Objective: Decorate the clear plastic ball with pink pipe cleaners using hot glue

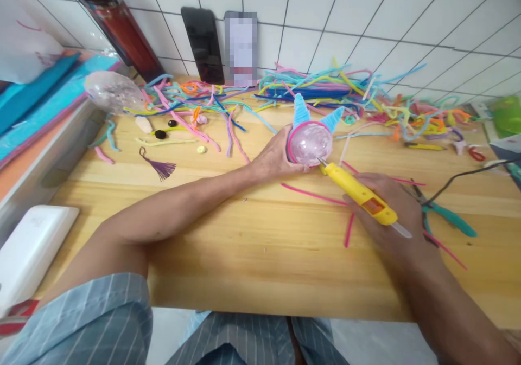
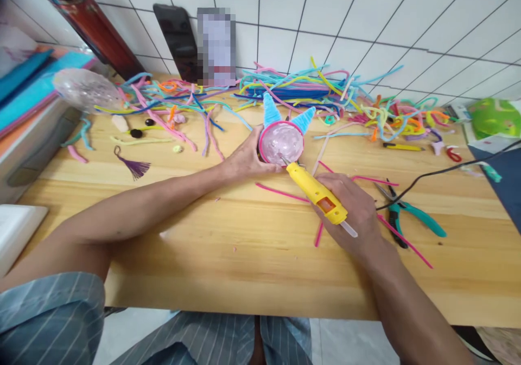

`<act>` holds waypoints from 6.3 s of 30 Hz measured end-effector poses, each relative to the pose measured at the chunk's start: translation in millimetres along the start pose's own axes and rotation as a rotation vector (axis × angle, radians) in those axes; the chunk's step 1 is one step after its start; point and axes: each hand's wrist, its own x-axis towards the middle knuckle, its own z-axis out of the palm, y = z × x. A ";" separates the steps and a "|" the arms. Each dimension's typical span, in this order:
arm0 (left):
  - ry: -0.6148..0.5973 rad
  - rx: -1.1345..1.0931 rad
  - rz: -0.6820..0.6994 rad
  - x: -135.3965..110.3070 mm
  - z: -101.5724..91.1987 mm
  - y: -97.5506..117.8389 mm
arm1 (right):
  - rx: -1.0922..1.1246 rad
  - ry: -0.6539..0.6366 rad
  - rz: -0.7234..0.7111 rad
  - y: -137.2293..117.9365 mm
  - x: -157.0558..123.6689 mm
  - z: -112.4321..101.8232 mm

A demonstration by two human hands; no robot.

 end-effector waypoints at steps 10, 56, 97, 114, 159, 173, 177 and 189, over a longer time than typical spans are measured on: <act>-0.180 -0.116 -0.084 0.5 -25.5 8.2 | 0.083 -0.039 0.014 2.3 -10.3 2.9; -0.244 -0.315 -0.080 43.4 -26.8 -9.2 | 0.050 -0.169 0.094 -4.2 -14.0 19.7; -0.135 -0.297 -0.100 44.8 -19.7 -9.0 | -0.372 -0.278 0.046 -24.7 -11.0 44.8; -0.130 -0.281 -0.109 42.4 -20.3 0.5 | -0.374 -0.283 0.079 -28.1 -1.9 50.3; -0.137 -0.302 -0.136 43.1 -20.3 3.2 | -0.427 -0.283 0.050 -29.7 -4.0 50.8; -0.118 -0.308 -0.151 42.2 -19.0 6.0 | -0.423 -0.382 0.094 -33.1 1.3 45.9; -0.110 -0.315 -0.158 40.8 -19.0 7.1 | -0.427 -0.391 0.107 -35.0 4.5 45.6; -0.112 -0.329 -0.128 41.4 -17.7 2.1 | -0.383 -0.369 0.127 -31.2 2.5 49.8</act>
